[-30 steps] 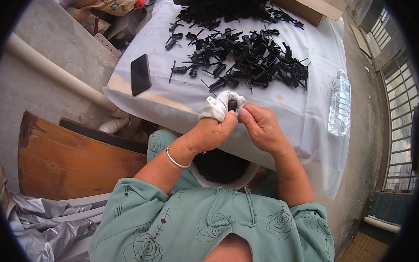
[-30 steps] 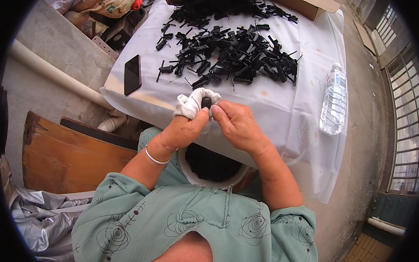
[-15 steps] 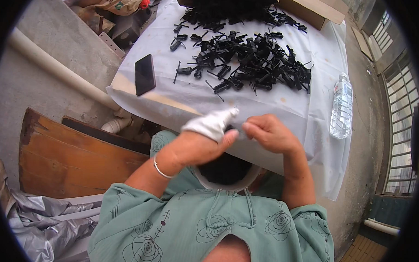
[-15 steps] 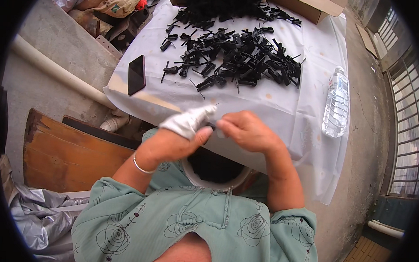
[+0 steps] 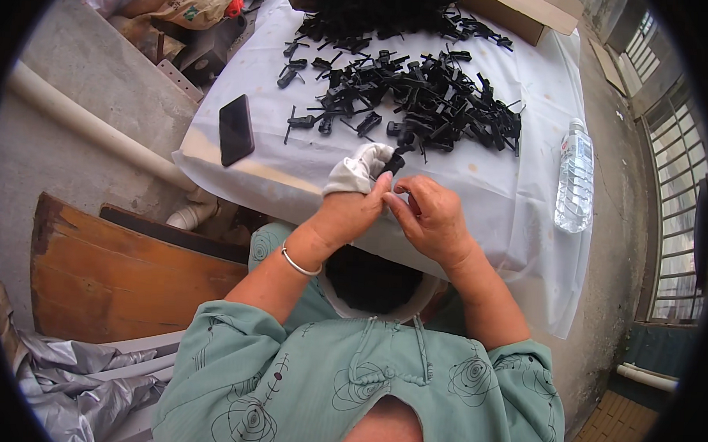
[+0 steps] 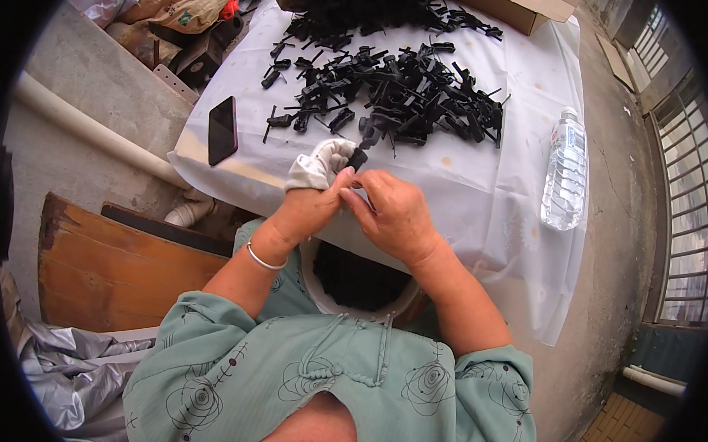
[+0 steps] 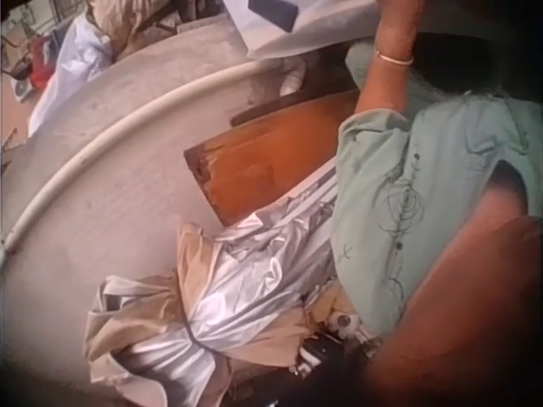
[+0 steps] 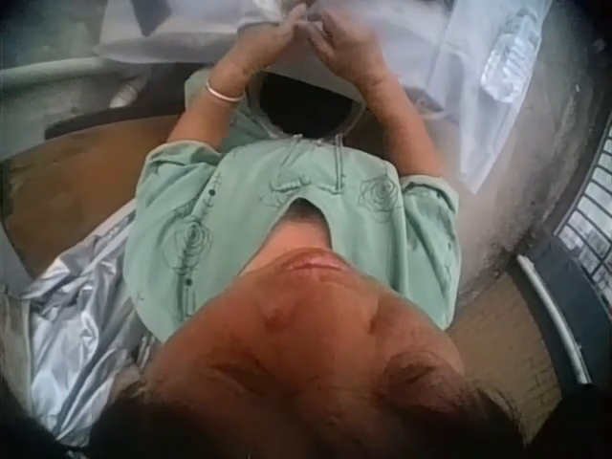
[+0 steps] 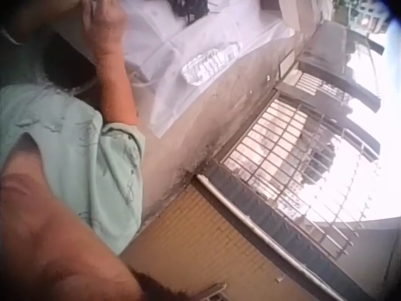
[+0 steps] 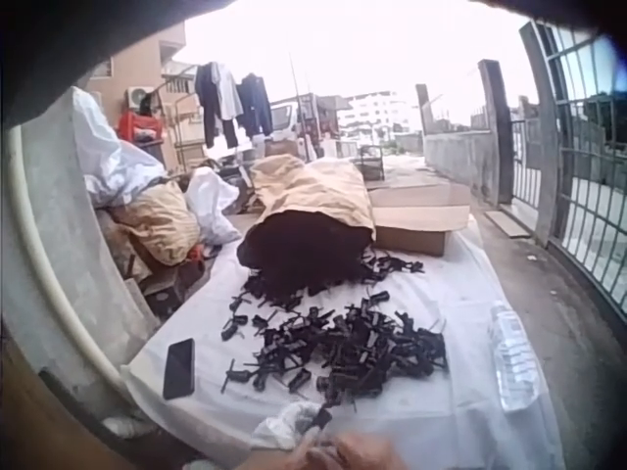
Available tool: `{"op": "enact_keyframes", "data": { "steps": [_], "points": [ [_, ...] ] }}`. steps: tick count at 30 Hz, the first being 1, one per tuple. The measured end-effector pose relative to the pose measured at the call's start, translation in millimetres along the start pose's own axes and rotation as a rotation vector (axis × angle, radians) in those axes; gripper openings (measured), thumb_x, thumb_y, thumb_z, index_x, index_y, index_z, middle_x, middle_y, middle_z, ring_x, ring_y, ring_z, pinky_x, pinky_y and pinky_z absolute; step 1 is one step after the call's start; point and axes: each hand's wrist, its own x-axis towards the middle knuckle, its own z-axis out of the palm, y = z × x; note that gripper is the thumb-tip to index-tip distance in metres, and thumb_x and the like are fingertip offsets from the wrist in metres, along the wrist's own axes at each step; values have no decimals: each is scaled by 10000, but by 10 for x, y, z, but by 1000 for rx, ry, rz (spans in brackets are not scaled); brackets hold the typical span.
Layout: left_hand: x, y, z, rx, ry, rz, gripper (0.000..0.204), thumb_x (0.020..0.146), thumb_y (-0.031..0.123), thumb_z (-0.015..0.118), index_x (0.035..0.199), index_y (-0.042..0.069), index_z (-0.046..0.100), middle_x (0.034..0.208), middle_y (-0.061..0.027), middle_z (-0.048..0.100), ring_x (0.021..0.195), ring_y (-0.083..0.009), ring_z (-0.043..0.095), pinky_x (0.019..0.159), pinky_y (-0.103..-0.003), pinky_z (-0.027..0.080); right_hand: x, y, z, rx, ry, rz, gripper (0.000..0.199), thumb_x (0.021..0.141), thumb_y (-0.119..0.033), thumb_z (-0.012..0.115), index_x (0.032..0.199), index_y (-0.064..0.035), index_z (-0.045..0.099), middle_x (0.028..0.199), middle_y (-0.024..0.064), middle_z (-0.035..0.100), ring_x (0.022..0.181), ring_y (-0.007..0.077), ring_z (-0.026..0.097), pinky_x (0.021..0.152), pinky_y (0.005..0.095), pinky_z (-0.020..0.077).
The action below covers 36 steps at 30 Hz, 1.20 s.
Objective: Wiping and cleaning small black plastic components using a white cloth.
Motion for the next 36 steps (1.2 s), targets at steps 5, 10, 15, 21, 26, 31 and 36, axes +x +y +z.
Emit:
{"op": "enact_keyframes", "data": {
  "steps": [5,10,15,21,26,31,36],
  "points": [
    [-83,-10,38,-261,-54,-298,232,882,97,524,1087,4,469,866,-41,537,727,-65,494,579,-205,441,-24,41,8,-101,-20,-81,146,740,-50,667,835,-18,561,659,93,525,502,206,499,461,299,399],
    [-50,-2,31,-171,-66,-260,244,885,121,525,1093,9,461,790,-28,549,628,-66,505,509,-206,433,15,20,-52,-62,-71,-151,130,731,-12,646,810,-16,543,637,99,514,512,251,508,455,333,397],
    [5,198,-71,-205,-170,-374,281,883,133,531,1125,15,451,709,-15,552,536,-69,512,458,-200,420,-5,52,-54,-190,-17,-256,141,718,26,623,811,-7,521,626,99,498,509,264,503,444,344,393],
    [36,321,-113,-421,-357,-435,303,881,111,531,1157,27,434,725,-17,566,473,-62,498,412,-181,388,-15,14,-65,-172,57,-293,144,716,46,607,813,-2,512,641,109,511,510,269,505,444,346,401],
    [-2,404,-72,-463,-251,-275,260,846,31,520,1102,12,482,863,-54,561,567,-64,516,463,-209,430,-29,46,-67,-92,246,-106,112,775,-8,621,788,-9,510,643,88,510,488,190,469,448,297,381],
    [-55,458,-89,-339,-338,-169,304,818,26,518,1118,-9,485,912,-34,556,686,-33,484,560,-185,432,-25,38,-99,215,131,343,196,856,-122,591,716,-20,501,621,-5,453,554,62,355,485,214,325],
    [-95,407,-45,-486,-188,-357,289,819,22,526,1103,-13,489,884,-36,561,622,-41,498,531,-194,438,8,23,-226,345,-50,368,239,901,-161,517,715,-11,507,610,-7,445,581,66,373,517,230,343]
  ]
}}
